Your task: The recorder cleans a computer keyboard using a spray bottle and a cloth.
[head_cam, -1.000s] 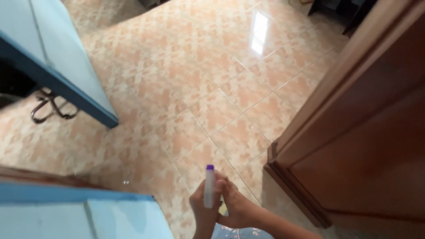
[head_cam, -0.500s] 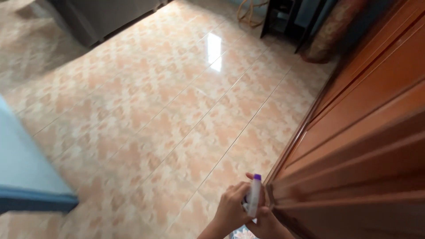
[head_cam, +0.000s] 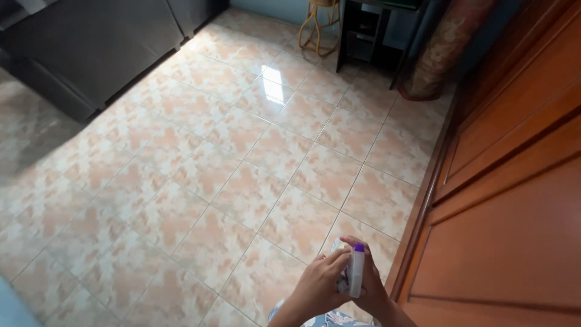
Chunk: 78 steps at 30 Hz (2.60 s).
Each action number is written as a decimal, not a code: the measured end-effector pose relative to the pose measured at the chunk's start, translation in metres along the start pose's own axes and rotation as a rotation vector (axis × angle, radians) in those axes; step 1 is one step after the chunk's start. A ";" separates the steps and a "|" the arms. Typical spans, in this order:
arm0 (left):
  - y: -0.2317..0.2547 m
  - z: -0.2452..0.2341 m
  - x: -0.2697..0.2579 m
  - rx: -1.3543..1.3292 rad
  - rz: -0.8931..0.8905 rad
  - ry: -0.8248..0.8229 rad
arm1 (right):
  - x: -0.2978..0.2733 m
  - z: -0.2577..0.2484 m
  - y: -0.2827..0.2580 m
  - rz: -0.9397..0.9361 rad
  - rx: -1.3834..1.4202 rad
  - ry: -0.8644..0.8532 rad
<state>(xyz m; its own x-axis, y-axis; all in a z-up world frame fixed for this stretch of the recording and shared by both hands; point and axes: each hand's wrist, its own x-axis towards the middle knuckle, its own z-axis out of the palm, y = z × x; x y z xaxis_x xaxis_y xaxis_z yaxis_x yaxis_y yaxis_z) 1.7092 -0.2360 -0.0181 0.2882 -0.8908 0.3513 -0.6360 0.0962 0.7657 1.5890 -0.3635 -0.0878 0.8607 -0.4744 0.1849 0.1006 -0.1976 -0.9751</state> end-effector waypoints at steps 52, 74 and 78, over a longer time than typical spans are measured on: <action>-0.604 -0.176 1.010 -0.438 -0.217 -0.264 | 1.037 -0.353 0.200 0.039 -0.221 0.277; -0.735 -0.158 1.347 -0.571 0.240 -0.513 | 1.278 -0.511 0.276 0.162 0.144 0.419; -0.744 -0.148 1.391 -0.520 0.366 -0.405 | 1.326 -0.549 0.267 0.153 0.279 0.356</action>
<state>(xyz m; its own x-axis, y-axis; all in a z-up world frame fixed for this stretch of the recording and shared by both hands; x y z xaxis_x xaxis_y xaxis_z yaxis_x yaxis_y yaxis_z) 2.6889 -1.4810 -0.0198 -0.2263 -0.8455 0.4837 -0.1913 0.5254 0.8291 2.4832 -1.5164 -0.0360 0.6565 -0.7541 0.0192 0.1576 0.1122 -0.9811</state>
